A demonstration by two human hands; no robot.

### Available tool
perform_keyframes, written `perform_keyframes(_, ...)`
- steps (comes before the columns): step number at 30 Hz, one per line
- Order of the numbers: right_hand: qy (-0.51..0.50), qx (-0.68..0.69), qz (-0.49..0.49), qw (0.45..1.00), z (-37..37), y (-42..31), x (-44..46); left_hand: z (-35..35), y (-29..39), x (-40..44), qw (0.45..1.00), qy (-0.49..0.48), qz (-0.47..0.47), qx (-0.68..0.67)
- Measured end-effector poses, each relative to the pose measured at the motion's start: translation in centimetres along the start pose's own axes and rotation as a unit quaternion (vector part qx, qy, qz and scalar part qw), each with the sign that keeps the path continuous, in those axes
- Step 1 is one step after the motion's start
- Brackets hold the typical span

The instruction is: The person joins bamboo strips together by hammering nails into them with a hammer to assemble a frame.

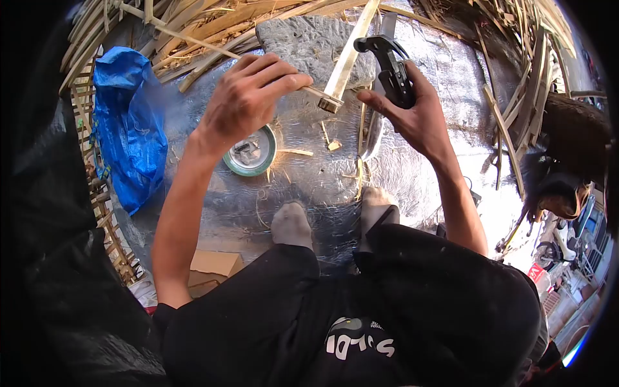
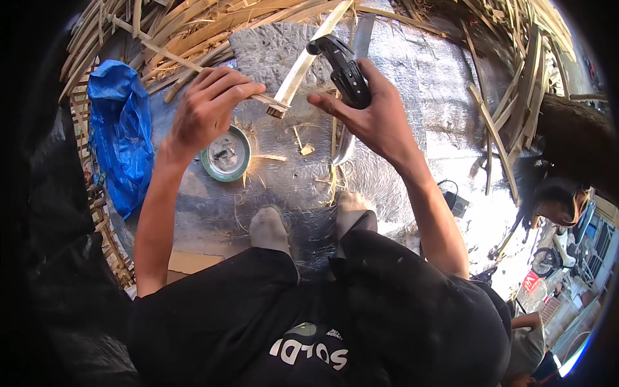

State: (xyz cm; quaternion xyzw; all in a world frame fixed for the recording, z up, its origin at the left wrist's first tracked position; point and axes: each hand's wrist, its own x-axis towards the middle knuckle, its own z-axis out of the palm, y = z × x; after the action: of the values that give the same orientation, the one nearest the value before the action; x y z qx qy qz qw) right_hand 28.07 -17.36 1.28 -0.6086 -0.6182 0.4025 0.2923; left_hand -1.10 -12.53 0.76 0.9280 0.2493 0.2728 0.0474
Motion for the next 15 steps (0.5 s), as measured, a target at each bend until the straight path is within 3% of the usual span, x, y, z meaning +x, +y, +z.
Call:
perform_keyframes(3,-0.008,0.075,-0.037,0.996,0.8,0.0,0.6,-0.6,1.4,1.1,0.999,0.022,-0.021,-0.020)
perform_keyframes(5,-0.007,0.137,-0.113,0.984,1.2,-0.1,1.2,-1.0,2.6,1.7,0.998,0.036,-0.030,-0.033)
perform_keyframes(7,0.006,0.133,-0.119,0.984,1.1,-0.5,1.2,-1.5,3.7,1.9,0.987,0.072,-0.112,-0.088)
perform_keyframes(9,0.025,0.107,-0.086,0.990,0.8,-1.2,1.4,-2.1,4.6,2.0,0.985,0.074,-0.127,-0.085)
perform_keyframes(11,0.026,0.160,-0.114,0.980,0.9,-1.3,2.1,-2.8,5.6,2.3,0.960,0.061,-0.195,-0.193)
perform_keyframes(15,0.046,0.158,-0.159,0.973,0.7,-1.3,2.6,-3.9,7.0,3.0,0.940,0.057,-0.232,-0.242)
